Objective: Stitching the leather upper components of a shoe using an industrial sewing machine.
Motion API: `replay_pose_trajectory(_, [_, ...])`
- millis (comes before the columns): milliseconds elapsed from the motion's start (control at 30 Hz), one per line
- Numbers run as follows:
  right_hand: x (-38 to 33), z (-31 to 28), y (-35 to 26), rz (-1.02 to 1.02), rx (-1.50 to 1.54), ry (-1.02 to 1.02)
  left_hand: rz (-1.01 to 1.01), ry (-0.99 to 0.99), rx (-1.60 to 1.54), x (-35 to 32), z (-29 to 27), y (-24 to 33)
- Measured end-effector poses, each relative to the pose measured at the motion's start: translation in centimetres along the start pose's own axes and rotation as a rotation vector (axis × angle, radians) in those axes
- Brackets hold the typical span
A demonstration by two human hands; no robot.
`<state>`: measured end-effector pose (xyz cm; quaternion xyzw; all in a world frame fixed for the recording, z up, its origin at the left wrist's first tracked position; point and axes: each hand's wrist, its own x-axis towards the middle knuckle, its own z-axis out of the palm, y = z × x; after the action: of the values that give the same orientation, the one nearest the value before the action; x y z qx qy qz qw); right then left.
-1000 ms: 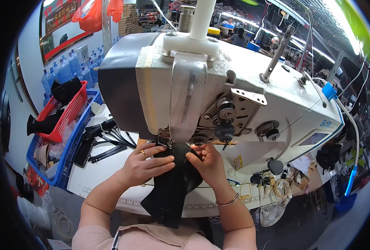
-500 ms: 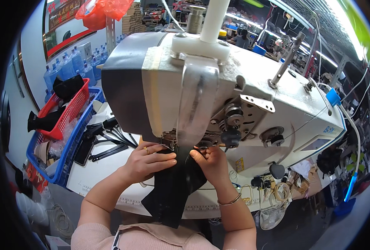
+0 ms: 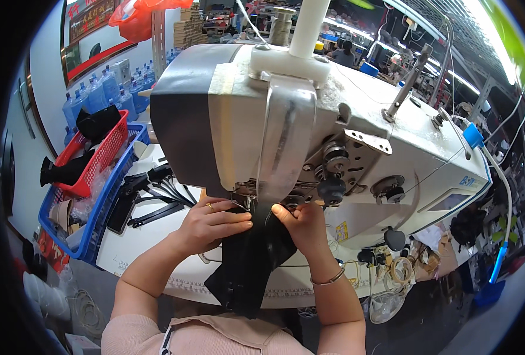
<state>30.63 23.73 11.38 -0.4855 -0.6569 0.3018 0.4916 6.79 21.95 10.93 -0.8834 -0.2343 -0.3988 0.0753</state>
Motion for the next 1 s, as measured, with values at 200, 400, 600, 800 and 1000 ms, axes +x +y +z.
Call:
replay_pose_trajectory(200, [0.4,0.1,0.9,-0.033,0.117,0.003,-0.006,0.021,-0.009,0.1,0.1,0.0])
replay_pose_trajectory(400, [0.7,0.0,1.2,-0.053,0.073,-0.016,-0.021,0.033,-0.025,0.2,0.1,0.0])
replay_pose_trajectory(600, [1.1,-0.1,2.0,-0.068,0.038,-0.007,0.003,0.073,-0.005,0.2,0.3,-0.1])
replay_pose_trajectory(800, [1.4,-0.1,2.4,-0.096,0.156,-0.015,0.0,0.053,0.012,0.3,0.3,0.0])
replay_pose_trajectory(1000, [1.3,-0.5,0.4,-0.075,0.269,-0.15,-0.009,0.054,0.01,0.4,0.2,0.0])
